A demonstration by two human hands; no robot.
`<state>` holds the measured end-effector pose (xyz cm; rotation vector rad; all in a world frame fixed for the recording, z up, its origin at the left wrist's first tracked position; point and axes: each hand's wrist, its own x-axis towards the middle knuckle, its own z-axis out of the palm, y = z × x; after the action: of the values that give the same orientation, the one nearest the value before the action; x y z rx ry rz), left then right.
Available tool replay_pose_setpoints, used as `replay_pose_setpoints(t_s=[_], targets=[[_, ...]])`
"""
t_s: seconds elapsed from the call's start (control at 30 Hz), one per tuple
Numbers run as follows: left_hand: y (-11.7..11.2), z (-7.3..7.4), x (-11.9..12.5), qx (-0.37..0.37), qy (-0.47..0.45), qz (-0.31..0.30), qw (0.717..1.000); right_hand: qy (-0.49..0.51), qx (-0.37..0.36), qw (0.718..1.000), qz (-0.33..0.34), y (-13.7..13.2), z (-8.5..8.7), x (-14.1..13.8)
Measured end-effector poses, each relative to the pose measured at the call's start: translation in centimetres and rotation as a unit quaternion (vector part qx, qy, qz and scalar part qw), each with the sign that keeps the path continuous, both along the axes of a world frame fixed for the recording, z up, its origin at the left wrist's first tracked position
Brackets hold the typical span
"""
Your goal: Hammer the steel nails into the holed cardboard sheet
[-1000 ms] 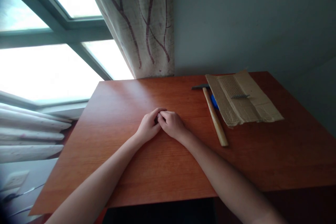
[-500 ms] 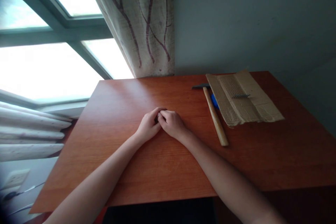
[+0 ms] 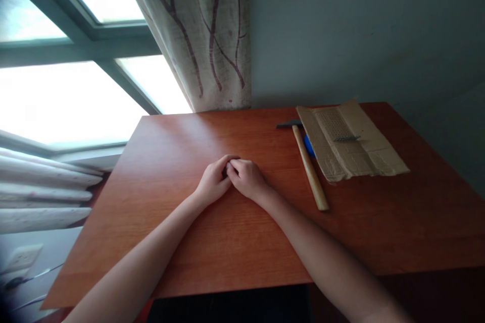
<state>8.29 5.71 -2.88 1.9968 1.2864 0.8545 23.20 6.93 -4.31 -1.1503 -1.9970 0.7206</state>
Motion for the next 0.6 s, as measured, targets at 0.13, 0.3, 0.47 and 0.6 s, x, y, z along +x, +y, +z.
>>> replay_pose_setpoints(t_s=[0.13, 0.3, 0.47, 0.6], targets=[[-0.01, 0.08, 0.03, 0.002, -0.002, -0.002, 1.0, -0.003, 0.001, 1.0, 0.0, 0.01, 0.18, -0.01], [-0.01, 0.06, -0.05, 0.0, 0.0, -0.003, 1.0, -0.005, -0.002, 1.0, 0.002, 0.03, 0.06, 0.0], [0.02, 0.0, -0.08, 0.0, 0.001, -0.003, 1.0, -0.002, 0.006, 1.0, 0.001, 0.06, -0.22, 0.02], [0.03, 0.02, -0.02, 0.002, 0.0, 0.0, 1.0, -0.001, -0.001, 1.0, 0.005, 0.05, -0.22, 0.04]])
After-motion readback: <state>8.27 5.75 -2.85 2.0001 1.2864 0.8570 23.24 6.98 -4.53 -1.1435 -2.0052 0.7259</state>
